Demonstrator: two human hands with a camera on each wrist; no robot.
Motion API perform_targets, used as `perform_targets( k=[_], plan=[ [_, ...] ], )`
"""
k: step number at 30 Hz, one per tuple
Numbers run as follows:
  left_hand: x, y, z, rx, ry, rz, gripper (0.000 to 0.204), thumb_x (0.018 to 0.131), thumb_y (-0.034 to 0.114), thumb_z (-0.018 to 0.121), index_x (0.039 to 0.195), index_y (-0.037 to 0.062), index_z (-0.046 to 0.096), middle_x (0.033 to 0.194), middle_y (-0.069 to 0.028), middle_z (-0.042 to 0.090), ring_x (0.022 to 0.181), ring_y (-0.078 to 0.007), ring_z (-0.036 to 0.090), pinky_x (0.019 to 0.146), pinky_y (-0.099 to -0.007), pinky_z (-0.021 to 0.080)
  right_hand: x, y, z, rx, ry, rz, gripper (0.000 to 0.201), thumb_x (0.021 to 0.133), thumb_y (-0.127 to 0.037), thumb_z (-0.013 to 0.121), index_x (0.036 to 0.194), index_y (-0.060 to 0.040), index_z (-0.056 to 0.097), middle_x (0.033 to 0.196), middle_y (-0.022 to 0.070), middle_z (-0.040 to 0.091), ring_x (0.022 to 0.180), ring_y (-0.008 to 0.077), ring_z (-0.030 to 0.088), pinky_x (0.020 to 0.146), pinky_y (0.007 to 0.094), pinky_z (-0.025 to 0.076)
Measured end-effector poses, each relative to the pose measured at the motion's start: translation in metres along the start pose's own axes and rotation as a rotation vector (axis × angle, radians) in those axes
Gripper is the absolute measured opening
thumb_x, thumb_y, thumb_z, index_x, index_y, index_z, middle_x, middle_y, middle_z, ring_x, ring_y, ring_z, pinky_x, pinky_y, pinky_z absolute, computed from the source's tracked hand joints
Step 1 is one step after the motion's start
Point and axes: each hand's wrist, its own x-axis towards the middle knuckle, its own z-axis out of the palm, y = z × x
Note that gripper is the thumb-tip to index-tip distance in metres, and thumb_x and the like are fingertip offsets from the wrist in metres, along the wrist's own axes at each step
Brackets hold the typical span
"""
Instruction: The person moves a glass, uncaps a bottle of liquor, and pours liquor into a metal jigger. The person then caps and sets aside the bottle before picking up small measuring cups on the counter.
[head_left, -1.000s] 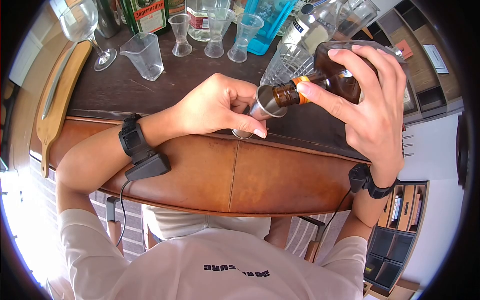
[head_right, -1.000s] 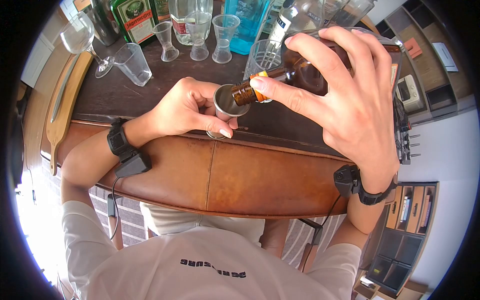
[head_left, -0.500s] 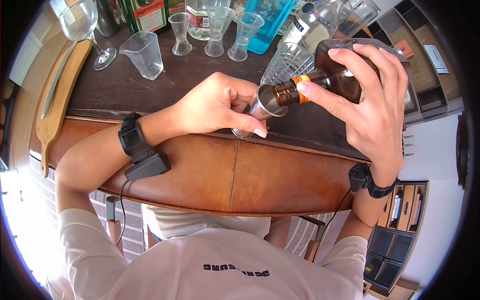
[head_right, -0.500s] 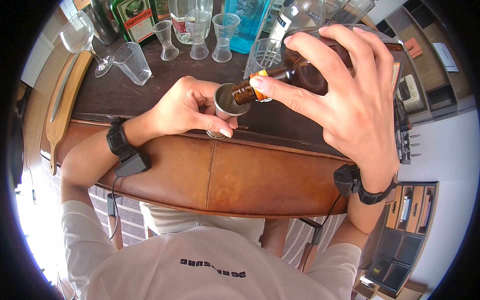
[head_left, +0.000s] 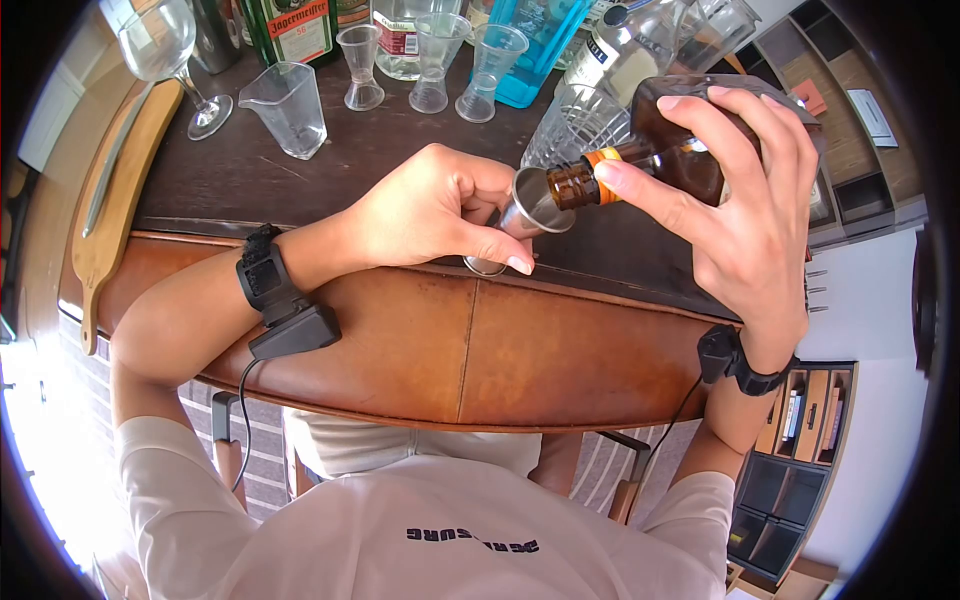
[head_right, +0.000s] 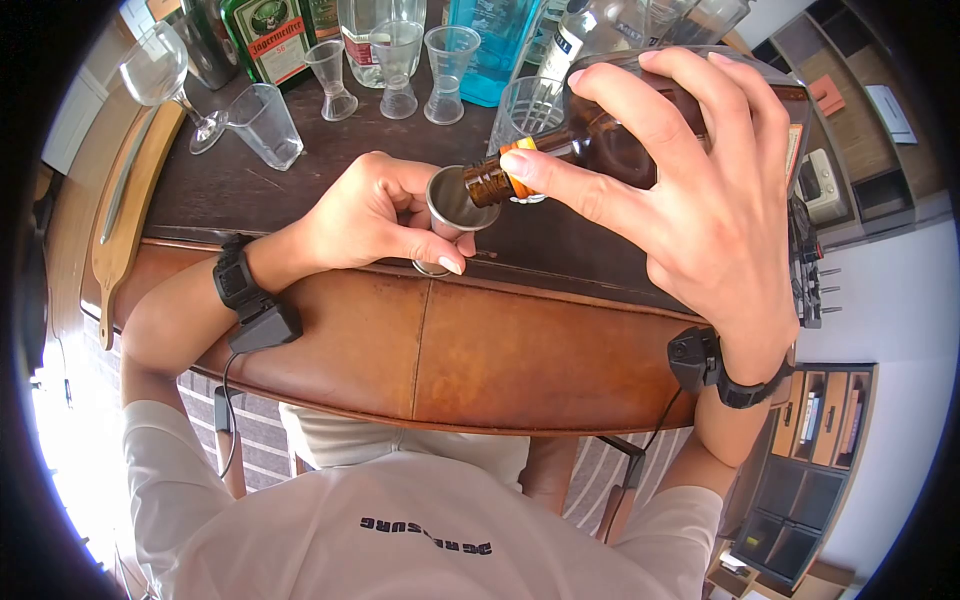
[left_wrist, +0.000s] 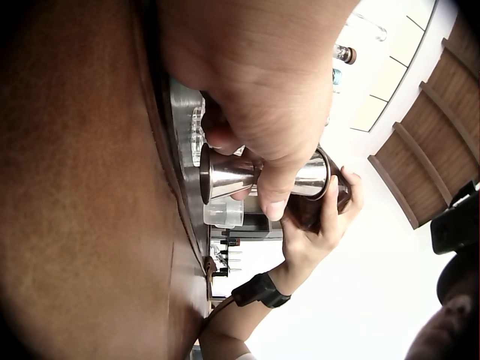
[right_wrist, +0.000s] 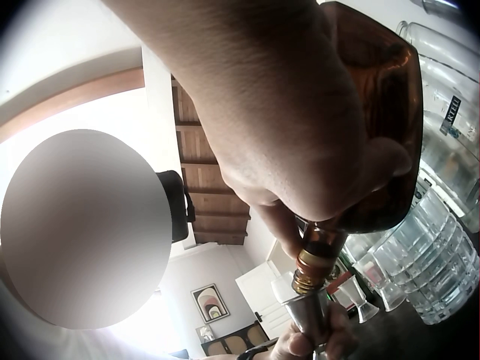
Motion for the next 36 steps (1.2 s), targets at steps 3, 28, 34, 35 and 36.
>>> perform_targets(
  k=[3,28,34,35,36],
  plan=[
    [0.0002,-0.0004,-0.0004,0.02,-0.003,-0.004,0.025,0.081,0.007,0.089,0.101,0.0,0.075,0.084,-0.0009,0.074,0.063,-0.0009,0.052,0.059,-0.0214,0.041,-0.0005,0.0005,0.0007,0.001,0.008,-0.006,0.047,0.077,-0.011,0.069,0.116,-0.0361,0.08,0.133,0.002,0.062,0.122,0.0306,0.057,0.104,0.0489,0.039],
    [0.0004,0.0001,-0.0009,0.016,-0.018,-0.002,0.025,0.081,0.008,0.09,0.099,-0.0003,0.076,0.081,0.0011,0.071,0.062,-0.0013,0.046,0.06,-0.0221,0.04,-0.0012,0.0009,0.0024,-0.024,0.032,-0.014,0.045,0.078,-0.013,0.068,0.115,-0.0364,0.079,0.133,0.0025,0.062,0.122,0.0308,0.057,0.104,0.0503,0.04],
    [-0.0012,0.0031,-0.0027,0.05,-0.017,0.016,0.029,0.081,0.006,0.089,0.105,-0.0002,0.075,0.087,-0.0019,0.075,0.066,-0.0016,0.053,0.062,-0.0218,0.045,0.0,0.0003,0.0035,0.015,0.019,-0.008,0.047,0.077,-0.011,0.068,0.116,-0.0344,0.08,0.133,0.0034,0.062,0.121,0.0318,0.057,0.103,0.0496,0.04],
    [-0.0019,0.0017,-0.002,0.019,0.021,0.024,0.032,0.081,0.004,0.088,0.11,-0.0005,0.074,0.09,-0.0035,0.075,0.071,-0.0035,0.059,0.066,-0.0228,0.05,0.0006,0.0001,0.0029,0.034,0.019,-0.002,0.049,0.077,-0.008,0.068,0.117,-0.033,0.079,0.133,0.0045,0.062,0.121,0.0321,0.057,0.102,0.0495,0.041],
    [-0.0024,0.0006,-0.0016,-0.011,0.06,0.031,0.036,0.082,0.003,0.087,0.114,-0.0008,0.072,0.093,-0.005,0.076,0.076,-0.0055,0.065,0.07,-0.0238,0.054,0.0012,0.0003,0.0024,0.053,0.019,0.004,0.05,0.076,-0.006,0.067,0.118,-0.0315,0.079,0.133,0.0056,0.062,0.12,0.0324,0.057,0.102,0.0493,0.041]
  ],
)
